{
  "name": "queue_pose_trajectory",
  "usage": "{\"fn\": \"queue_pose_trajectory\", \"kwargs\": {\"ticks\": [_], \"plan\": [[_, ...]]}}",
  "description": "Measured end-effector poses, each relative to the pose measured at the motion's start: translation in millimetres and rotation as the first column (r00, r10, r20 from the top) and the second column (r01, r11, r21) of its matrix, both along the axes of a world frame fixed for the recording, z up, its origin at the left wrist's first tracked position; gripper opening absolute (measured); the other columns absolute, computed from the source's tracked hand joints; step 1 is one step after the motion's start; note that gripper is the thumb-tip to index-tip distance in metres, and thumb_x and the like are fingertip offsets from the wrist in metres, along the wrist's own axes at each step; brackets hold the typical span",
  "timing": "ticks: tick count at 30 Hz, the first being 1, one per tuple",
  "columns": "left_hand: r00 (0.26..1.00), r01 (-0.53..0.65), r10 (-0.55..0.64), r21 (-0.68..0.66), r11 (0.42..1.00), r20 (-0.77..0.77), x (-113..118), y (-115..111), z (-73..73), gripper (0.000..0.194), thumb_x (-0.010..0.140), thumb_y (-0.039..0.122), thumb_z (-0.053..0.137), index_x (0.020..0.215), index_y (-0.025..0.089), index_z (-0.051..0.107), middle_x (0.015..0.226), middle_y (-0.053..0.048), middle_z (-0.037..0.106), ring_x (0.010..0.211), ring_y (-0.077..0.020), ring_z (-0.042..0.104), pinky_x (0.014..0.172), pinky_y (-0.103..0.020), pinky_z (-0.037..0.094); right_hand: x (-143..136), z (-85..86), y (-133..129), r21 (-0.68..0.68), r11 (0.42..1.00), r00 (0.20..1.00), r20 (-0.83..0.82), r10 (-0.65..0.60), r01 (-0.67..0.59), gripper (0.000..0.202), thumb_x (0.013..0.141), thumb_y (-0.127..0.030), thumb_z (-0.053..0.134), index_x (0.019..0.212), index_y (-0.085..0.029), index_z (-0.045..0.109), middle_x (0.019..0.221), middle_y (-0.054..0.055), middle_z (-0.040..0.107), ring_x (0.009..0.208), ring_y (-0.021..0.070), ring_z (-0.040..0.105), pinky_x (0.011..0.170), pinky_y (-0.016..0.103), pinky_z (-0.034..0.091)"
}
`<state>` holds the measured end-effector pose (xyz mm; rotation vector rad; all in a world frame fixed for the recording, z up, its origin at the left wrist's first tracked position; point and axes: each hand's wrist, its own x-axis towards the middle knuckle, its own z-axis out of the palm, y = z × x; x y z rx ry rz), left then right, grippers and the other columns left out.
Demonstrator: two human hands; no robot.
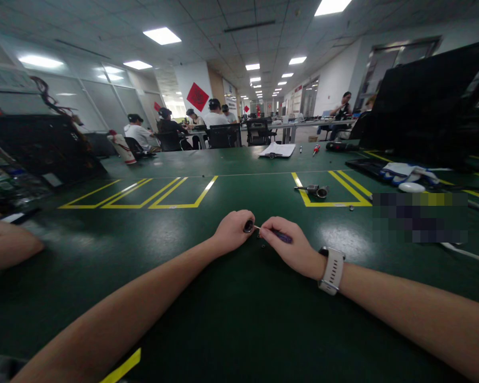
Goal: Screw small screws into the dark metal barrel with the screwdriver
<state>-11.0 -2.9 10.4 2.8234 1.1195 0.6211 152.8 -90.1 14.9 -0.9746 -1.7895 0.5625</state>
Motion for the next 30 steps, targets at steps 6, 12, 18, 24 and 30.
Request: {"fn": "queue_pose_trajectory", "kwargs": {"ticks": [6, 12, 18, 24, 30], "plan": [[1.0, 0.023, -0.024, 0.018, 1.0, 0.005, 0, 0, -0.2, 0.005, 0.077, 0.023, 0.053, 0.075, 0.018, 0.053, 0.072, -0.001, 0.057, 0.069, -0.0166, 0.052, 0.063, -0.029, 0.04, -2, 0.4, 0, 0.036, 0.999, 0.997, 0.076, -0.009, 0.006, 0.013, 0.085, -0.021, 0.049, 0.075, -0.02, 0.057, 0.074, 0.002, 0.057, 0.072, 0.0167, 0.053, 0.068, 0.032, 0.041], [0.999, 0.038, -0.038, 0.026, 0.999, 0.003, -1, 0, -0.5, 0.008, 0.078, 0.025, 0.053, 0.075, 0.018, 0.052, 0.071, -0.001, 0.055, 0.067, -0.0162, 0.052, 0.062, -0.029, 0.038, -1, 1.2, 0, -0.047, 0.998, 0.998, 0.041, 0.042, -0.04, 0.017, 0.085, -0.024, 0.049, 0.071, -0.019, 0.057, 0.071, 0.001, 0.057, 0.07, 0.0163, 0.054, 0.069, 0.032, 0.041], [0.998, 0.048, -0.047, -0.005, 0.999, 0.047, -2, 1, -0.3, 0.004, 0.076, 0.02, 0.054, 0.075, 0.018, 0.051, 0.073, -0.001, 0.055, 0.069, -0.0159, 0.053, 0.061, -0.027, 0.039, -1, 2.5, -1, -0.065, 0.997, 0.999, -0.008, -0.031, 0.03, 0.016, 0.084, -0.023, 0.049, 0.071, -0.018, 0.058, 0.071, 0.002, 0.057, 0.069, 0.0166, 0.053, 0.067, 0.032, 0.04], [0.985, 0.097, -0.099, 0.023, 0.995, 0.138, -4, 4, -4.4, 0.007, 0.076, 0.02, 0.054, 0.072, 0.017, 0.049, 0.069, 0.001, 0.051, 0.065, -0.0138, 0.05, 0.059, -0.025, 0.038, 1, -1.4, 9, -0.304, 0.943, 0.933, -0.359, 0.02, -0.137, 0.017, 0.079, -0.025, 0.055, 0.065, -0.016, 0.062, 0.067, 0.002, 0.059, 0.067, 0.0151, 0.053, 0.067, 0.031, 0.039], [0.962, 0.115, -0.111, -0.005, 0.993, 0.249, -5, 9, -7.7, 0.011, 0.075, 0.021, 0.057, 0.069, 0.017, 0.049, 0.067, 0.002, 0.05, 0.062, -0.0118, 0.049, 0.059, -0.024, 0.038, 5, -4.5, 19, -0.445, 0.809, 0.723, -0.69, -0.037, -0.384, 0.015, 0.074, -0.027, 0.059, 0.064, -0.016, 0.062, 0.065, 0.002, 0.06, 0.063, 0.0134, 0.052, 0.064, 0.03, 0.038]]}}
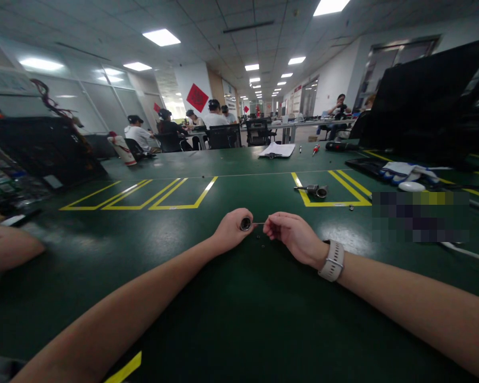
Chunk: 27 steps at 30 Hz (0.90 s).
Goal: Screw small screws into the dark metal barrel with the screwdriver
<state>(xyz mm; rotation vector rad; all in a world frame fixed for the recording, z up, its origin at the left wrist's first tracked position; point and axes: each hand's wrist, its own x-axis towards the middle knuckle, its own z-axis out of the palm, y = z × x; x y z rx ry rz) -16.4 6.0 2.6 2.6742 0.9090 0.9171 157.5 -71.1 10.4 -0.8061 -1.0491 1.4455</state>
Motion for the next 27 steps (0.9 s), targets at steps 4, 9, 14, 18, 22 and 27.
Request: {"fn": "queue_pose_trajectory", "kwargs": {"ticks": [4, 9, 14, 18, 22, 27], "plan": [[0.999, -0.004, 0.005, -0.031, 1.0, 0.054, 1, 1, -0.2, 0.015, 0.075, 0.026, 0.058, 0.067, 0.017, 0.049, 0.067, 0.003, 0.051, 0.062, -0.0113, 0.049, 0.059, -0.024, 0.039, 1, -0.7, 1, -0.015, 1.0, 0.999, -0.035, -0.002, 0.001, 0.013, 0.074, -0.027, 0.059, 0.067, -0.017, 0.061, 0.068, 0.001, 0.06, 0.065, 0.0131, 0.052, 0.064, 0.029, 0.038], [0.996, 0.011, -0.007, -0.038, 0.999, 0.087, 1, 3, -1.0, 0.017, 0.075, 0.027, 0.059, 0.066, 0.017, 0.049, 0.066, 0.003, 0.05, 0.062, -0.011, 0.049, 0.059, -0.024, 0.039, -2, 1.0, -3, -0.005, 1.0, 0.999, -0.026, -0.022, 0.022, 0.013, 0.074, -0.028, 0.059, 0.067, -0.016, 0.061, 0.068, 0.001, 0.061, 0.065, 0.0132, 0.052, 0.064, 0.029, 0.038], [0.999, 0.023, -0.023, 0.007, 1.0, 0.032, 0, 1, 0.2, 0.012, 0.075, 0.023, 0.058, 0.069, 0.017, 0.049, 0.068, 0.002, 0.05, 0.063, -0.0116, 0.049, 0.06, -0.024, 0.039, -5, 2.2, -11, 0.2, 0.976, 0.97, 0.204, -0.13, 0.088, 0.016, 0.078, -0.028, 0.058, 0.068, -0.016, 0.063, 0.069, 0.001, 0.061, 0.068, 0.0144, 0.053, 0.066, 0.031, 0.039], [0.999, 0.015, -0.012, 0.059, 0.998, -0.04, 1, -2, 1.9, 0.009, 0.077, 0.022, 0.055, 0.071, 0.017, 0.05, 0.069, 0.001, 0.05, 0.065, -0.0127, 0.049, 0.061, -0.025, 0.039, -5, 1.3, -10, 0.217, 0.973, 0.959, 0.247, -0.136, 0.082, 0.017, 0.078, -0.027, 0.058, 0.067, -0.016, 0.064, 0.068, 0.002, 0.061, 0.067, 0.0145, 0.053, 0.067, 0.031, 0.04], [1.0, 0.01, -0.01, 0.051, 0.999, -0.015, 1, -2, 2.1, 0.007, 0.075, 0.018, 0.055, 0.071, 0.017, 0.049, 0.068, 0.002, 0.049, 0.064, -0.0123, 0.048, 0.061, -0.025, 0.038, -2, 1.2, -4, 0.014, 0.999, 0.999, 0.019, -0.043, 0.043, 0.015, 0.074, -0.026, 0.061, 0.063, -0.015, 0.063, 0.065, 0.002, 0.061, 0.063, 0.0131, 0.052, 0.064, 0.03, 0.038], [0.998, 0.036, -0.035, -0.018, 0.999, 0.047, 1, 0, 1.5, 0.011, 0.073, 0.019, 0.058, 0.067, 0.017, 0.048, 0.064, 0.003, 0.047, 0.061, -0.011, 0.046, 0.059, -0.024, 0.037, 1, 1.7, -1, -0.045, 0.999, 0.999, -0.045, 0.003, -0.005, 0.015, 0.072, -0.026, 0.062, 0.063, -0.015, 0.063, 0.065, 0.002, 0.061, 0.062, 0.0124, 0.052, 0.064, 0.029, 0.037]]}}
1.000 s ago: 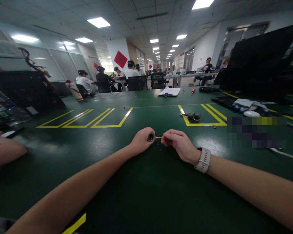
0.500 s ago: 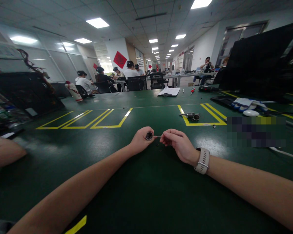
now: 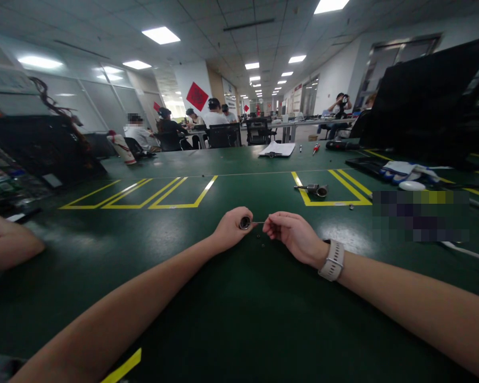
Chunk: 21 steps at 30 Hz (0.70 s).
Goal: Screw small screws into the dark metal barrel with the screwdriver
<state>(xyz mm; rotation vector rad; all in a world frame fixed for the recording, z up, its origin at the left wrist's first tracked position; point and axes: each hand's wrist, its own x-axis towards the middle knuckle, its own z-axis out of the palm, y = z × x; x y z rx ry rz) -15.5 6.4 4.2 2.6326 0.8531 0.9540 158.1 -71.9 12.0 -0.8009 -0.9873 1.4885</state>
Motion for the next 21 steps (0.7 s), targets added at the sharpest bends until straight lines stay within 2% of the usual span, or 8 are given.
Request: {"fn": "queue_pose_trajectory", "kwargs": {"ticks": [8, 11, 15, 21], "plan": [[0.991, 0.117, -0.105, -0.162, 0.98, 0.079, 1.4, -0.6, -0.4, 0.016, 0.072, 0.024, 0.06, 0.065, 0.016, 0.048, 0.063, 0.004, 0.048, 0.058, -0.0089, 0.044, 0.055, -0.022, 0.036, -1.0, -0.1, -0.9, -0.001, 1.0, 1.0, -0.022, 0.005, -0.005, 0.013, 0.071, -0.026, 0.062, 0.065, -0.015, 0.063, 0.066, 0.002, 0.062, 0.062, 0.0127, 0.052, 0.063, 0.029, 0.037], [0.995, 0.088, -0.081, -0.138, 0.987, 0.057, 1.2, 0.2, -0.8, 0.014, 0.072, 0.022, 0.059, 0.066, 0.016, 0.049, 0.064, 0.004, 0.048, 0.058, -0.009, 0.045, 0.056, -0.022, 0.037, -2.9, -0.5, -3.4, 0.049, 0.998, 0.999, 0.009, -0.045, 0.045, 0.013, 0.072, -0.027, 0.063, 0.064, -0.016, 0.063, 0.065, 0.001, 0.062, 0.062, 0.0125, 0.052, 0.063, 0.029, 0.037], [0.998, 0.051, -0.053, -0.078, 0.996, -0.027, 0.8, 0.1, -0.4, 0.013, 0.074, 0.023, 0.057, 0.066, 0.017, 0.049, 0.065, 0.003, 0.049, 0.06, -0.0102, 0.047, 0.058, -0.023, 0.038, -4.2, -0.2, -7.2, 0.149, 0.985, 0.982, 0.153, -0.113, 0.09, 0.016, 0.074, -0.029, 0.062, 0.064, -0.016, 0.063, 0.066, 0.001, 0.062, 0.064, 0.0133, 0.052, 0.065, 0.03, 0.038], [0.991, 0.055, -0.055, -0.001, 0.998, -0.122, 0.5, -2.7, 0.8, 0.009, 0.076, 0.019, 0.054, 0.069, 0.017, 0.05, 0.068, 0.002, 0.051, 0.063, -0.0117, 0.049, 0.06, -0.025, 0.039, -0.3, -0.3, -1.4, 0.068, 0.994, 0.989, 0.115, -0.096, 0.088, 0.017, 0.07, -0.028, 0.062, 0.059, -0.016, 0.062, 0.059, 0.002, 0.06, 0.059, 0.0135, 0.051, 0.06, 0.03, 0.037]]}}
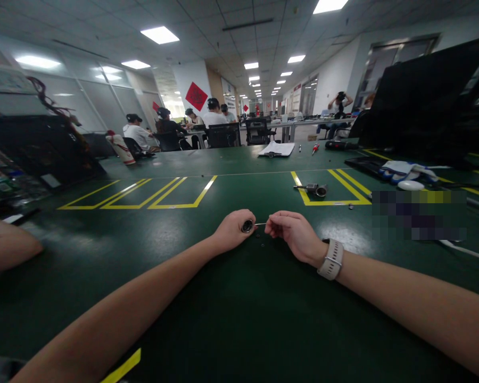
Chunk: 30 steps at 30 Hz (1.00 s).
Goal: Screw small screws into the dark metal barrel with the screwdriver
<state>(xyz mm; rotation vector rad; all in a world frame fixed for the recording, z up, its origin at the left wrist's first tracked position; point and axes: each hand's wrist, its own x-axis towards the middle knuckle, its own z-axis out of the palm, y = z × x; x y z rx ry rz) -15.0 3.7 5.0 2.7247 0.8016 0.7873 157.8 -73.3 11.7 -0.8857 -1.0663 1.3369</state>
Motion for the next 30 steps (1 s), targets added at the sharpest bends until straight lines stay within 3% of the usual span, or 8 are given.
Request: {"fn": "queue_pose_trajectory", "kwargs": {"ticks": [10, 18, 21, 24, 30], "plan": [[0.997, -0.028, 0.028, 0.003, 1.0, -0.066, 2, -1, 1.7, 0.007, 0.076, 0.021, 0.056, 0.071, 0.017, 0.052, 0.069, 0.001, 0.052, 0.065, -0.0129, 0.05, 0.059, -0.025, 0.038, 3, -7.0, 6, 0.031, 0.989, 0.989, 0.0, -0.145, 0.145, 0.02, 0.065, -0.022, 0.055, 0.045, -0.019, 0.054, 0.043, -0.002, 0.05, 0.045, 0.0116, 0.043, 0.049, 0.028, 0.029], [0.998, -0.058, 0.055, -0.06, 0.997, -0.044, 0, 1, -0.3, 0.011, 0.074, 0.026, 0.059, 0.073, 0.017, 0.052, 0.072, 0.001, 0.053, 0.066, -0.0131, 0.051, 0.059, -0.025, 0.04, 5, -9.5, 8, 0.075, 0.964, 0.966, 0.031, -0.257, 0.254, 0.021, 0.069, -0.023, 0.054, 0.049, -0.019, 0.052, 0.047, -0.003, 0.047, 0.048, 0.0115, 0.041, 0.05, 0.028, 0.031], [0.998, -0.039, 0.034, -0.096, 0.995, -0.046, 1, -2, 4.3, 0.017, 0.071, 0.029, 0.063, 0.076, 0.017, 0.052, 0.074, 0.0, 0.054, 0.069, -0.0143, 0.052, 0.06, -0.026, 0.041, 2, -7.8, 6, 0.071, 0.97, 0.97, 0.055, -0.238, 0.234, 0.008, 0.069, -0.024, 0.061, 0.064, -0.018, 0.058, 0.062, -0.001, 0.057, 0.061, 0.013, 0.051, 0.058, 0.027, 0.038], [0.998, 0.013, -0.023, -0.159, 0.987, -0.061, 1, -5, 9.8, 0.017, 0.07, 0.026, 0.062, 0.08, 0.017, 0.052, 0.08, -0.001, 0.055, 0.073, -0.0157, 0.053, 0.065, -0.029, 0.043, -2, -4.6, 3, 0.047, 0.987, 0.98, 0.123, -0.158, 0.154, 0.009, 0.07, -0.023, 0.063, 0.078, -0.018, 0.06, 0.079, 0.002, 0.063, 0.079, 0.0166, 0.058, 0.071, 0.032, 0.043], [0.998, -0.054, 0.047, -0.278, 0.959, -0.033, -1, -8, 10.5, 0.015, 0.074, 0.026, 0.055, 0.086, 0.017, 0.051, 0.085, -0.003, 0.054, 0.077, -0.0172, 0.052, 0.068, -0.032, 0.045, -3, 1.1, -2, 0.14, 0.99, 0.911, 0.408, -0.057, -0.001, 0.014, 0.083, -0.022, 0.05, 0.094, -0.02, 0.058, 0.099, 0.003, 0.058, 0.093, 0.017, 0.054, 0.084, 0.037, 0.041]]}}
